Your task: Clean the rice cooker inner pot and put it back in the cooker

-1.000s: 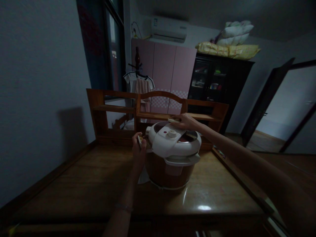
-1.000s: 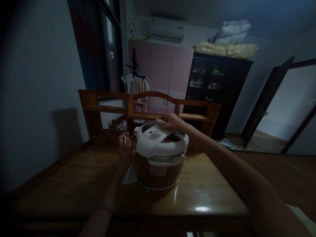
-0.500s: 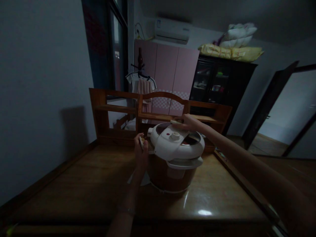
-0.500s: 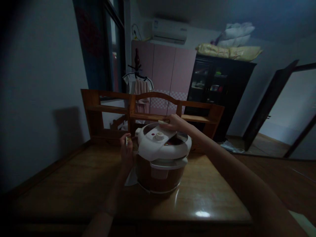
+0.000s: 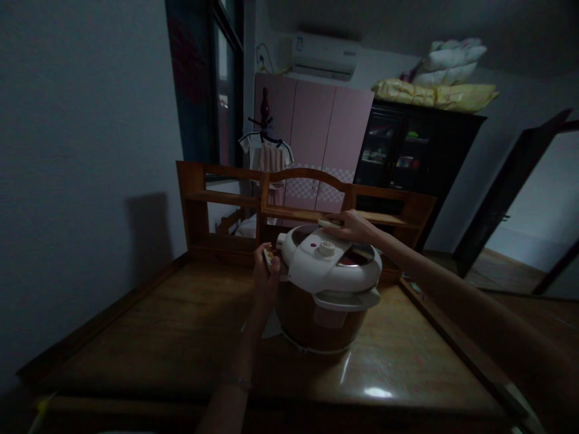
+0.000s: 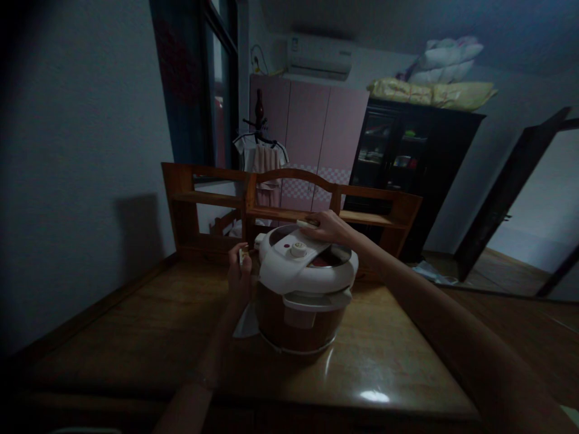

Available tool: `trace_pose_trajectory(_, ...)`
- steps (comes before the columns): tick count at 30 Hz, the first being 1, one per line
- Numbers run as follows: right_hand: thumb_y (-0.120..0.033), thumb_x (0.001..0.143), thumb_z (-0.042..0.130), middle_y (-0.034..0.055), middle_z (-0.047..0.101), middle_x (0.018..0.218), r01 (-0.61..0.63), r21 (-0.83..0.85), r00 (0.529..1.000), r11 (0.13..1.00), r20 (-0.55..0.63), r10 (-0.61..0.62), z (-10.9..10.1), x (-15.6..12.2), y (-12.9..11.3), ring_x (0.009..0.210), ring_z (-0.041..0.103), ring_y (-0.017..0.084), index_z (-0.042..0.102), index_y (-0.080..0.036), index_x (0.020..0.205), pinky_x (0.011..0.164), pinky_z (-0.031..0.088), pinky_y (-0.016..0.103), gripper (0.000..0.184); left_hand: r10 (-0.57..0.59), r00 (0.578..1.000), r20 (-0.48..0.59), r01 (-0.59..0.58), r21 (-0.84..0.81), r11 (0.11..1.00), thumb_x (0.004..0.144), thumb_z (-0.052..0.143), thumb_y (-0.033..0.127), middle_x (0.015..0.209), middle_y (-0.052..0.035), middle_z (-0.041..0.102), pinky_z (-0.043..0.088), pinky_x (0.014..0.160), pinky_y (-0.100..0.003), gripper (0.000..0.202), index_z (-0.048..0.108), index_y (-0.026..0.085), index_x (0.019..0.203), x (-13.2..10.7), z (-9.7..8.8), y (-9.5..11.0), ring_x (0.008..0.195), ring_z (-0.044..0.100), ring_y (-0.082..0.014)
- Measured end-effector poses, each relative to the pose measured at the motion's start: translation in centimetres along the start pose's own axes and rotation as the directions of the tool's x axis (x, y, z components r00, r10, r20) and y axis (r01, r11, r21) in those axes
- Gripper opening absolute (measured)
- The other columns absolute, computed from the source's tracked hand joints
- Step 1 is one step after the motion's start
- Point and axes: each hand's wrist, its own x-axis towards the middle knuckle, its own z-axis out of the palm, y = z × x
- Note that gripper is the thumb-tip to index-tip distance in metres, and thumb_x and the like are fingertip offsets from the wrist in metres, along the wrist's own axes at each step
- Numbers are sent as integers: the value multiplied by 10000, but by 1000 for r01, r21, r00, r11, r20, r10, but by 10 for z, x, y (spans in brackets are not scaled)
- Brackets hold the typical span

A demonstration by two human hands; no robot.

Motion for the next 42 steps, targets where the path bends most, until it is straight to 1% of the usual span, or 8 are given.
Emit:
trace_pose_trajectory(8, -591, 872, 529, 54, 703, 828, 10, 42, 1000, 999, 9, -10, -3, -4, 0, 619, 544, 136, 715, -124, 1122, 562, 330, 251, 561, -1, 1000, -23, 1, -21, 1000, 957, 420, 485, 1250, -94, 544, 405, 955, -358, 421, 456, 224, 1285, -1, 3, 0, 1098, 544, -214)
trace_pose_trajectory(14, -586, 879, 513, 32, 638, 670, 28, -5, 1000, 1000, 13, -28, 0, -1, 1, 558, 482, 118, 720, -104, 1107, 545, 290, 257, 572, 3, 1000, -15, -3, 0, 1000, 954, 425, 487, 1279, -98, 529, 399, 973, -346, 430, 451, 223, 1292, 0, 1, 0, 1135, 528, -213)
trace_pose_trajectory(19, -548, 876, 534, 52, 682, 771, 33, 38, 999, 999, -21, -32, 2, -3, 4, 612, 524, 129, 719, -119, 1112, 576, 310, 255, 523, -43, 996, 84, 42, 9, 999, 936, 469, 492, 1315, -101, 529, 409, 985, -363, 488, 429, 239, 1351, 1, -9, 6, 1151, 540, -223)
trace_pose_trajectory(23, -540, 871, 545, 44, 675, 759, 40, 55, 999, 998, -17, -39, 1, -5, 5, 612, 524, 130, 715, -125, 1122, 576, 307, 256, 514, -71, 989, 130, 72, -2, 997, 932, 482, 489, 1384, -94, 492, 376, 1049, -383, 514, 405, 265, 1388, 1, -13, 10, 1234, 505, -232)
trace_pose_trajectory(30, -521, 873, 549, 28, 668, 765, 56, 51, 998, 997, -25, -55, 2, -6, 10, 608, 519, 122, 702, -130, 1141, 568, 295, 247, 499, -54, 998, 31, 55, -25, 998, 945, 445, 485, 1378, -96, 493, 375, 1055, -383, 484, 430, 260, 1374, -1, -3, 8, 1244, 496, -232)
trace_pose_trajectory(36, -551, 887, 534, 42, 692, 826, 41, 32, 999, 999, -13, -41, 3, -7, 11, 644, 541, 135, 702, -149, 1138, 583, 294, 250, 503, -64, 998, 11, 65, -61, 996, 944, 446, 490, 1345, -93, 519, 392, 1041, -393, 489, 431, 265, 1378, -3, 1, 7, 1210, 521, -232)
trace_pose_trajectory(39, -630, 884, 517, 58, 699, 841, -17, -19, 1000, 1000, 3, 17, 1, -7, 8, 707, 592, 173, 704, -187, 1135, 628, 344, 257, 542, -71, 997, 11, 71, -49, 996, 942, 448, 504, 1360, -92, 513, 383, 1053, -404, 506, 422, 272, 1391, -2, -1, 7, 1216, 519, -231)
trace_pose_trajectory(42, -711, 876, 473, 102, 689, 1081, -65, -38, 998, 997, -1, 65, -2, -10, 6, 948, 629, 254, 643, -237, 1264, 801, 420, 307, 635, -102, 991, 86, 105, -40, 994, 923, 484, 523, 1432, -99, 468, 365, 1087, -427, 569, 386, 284, 1429, 0, -7, 6, 1283, 483, -246)
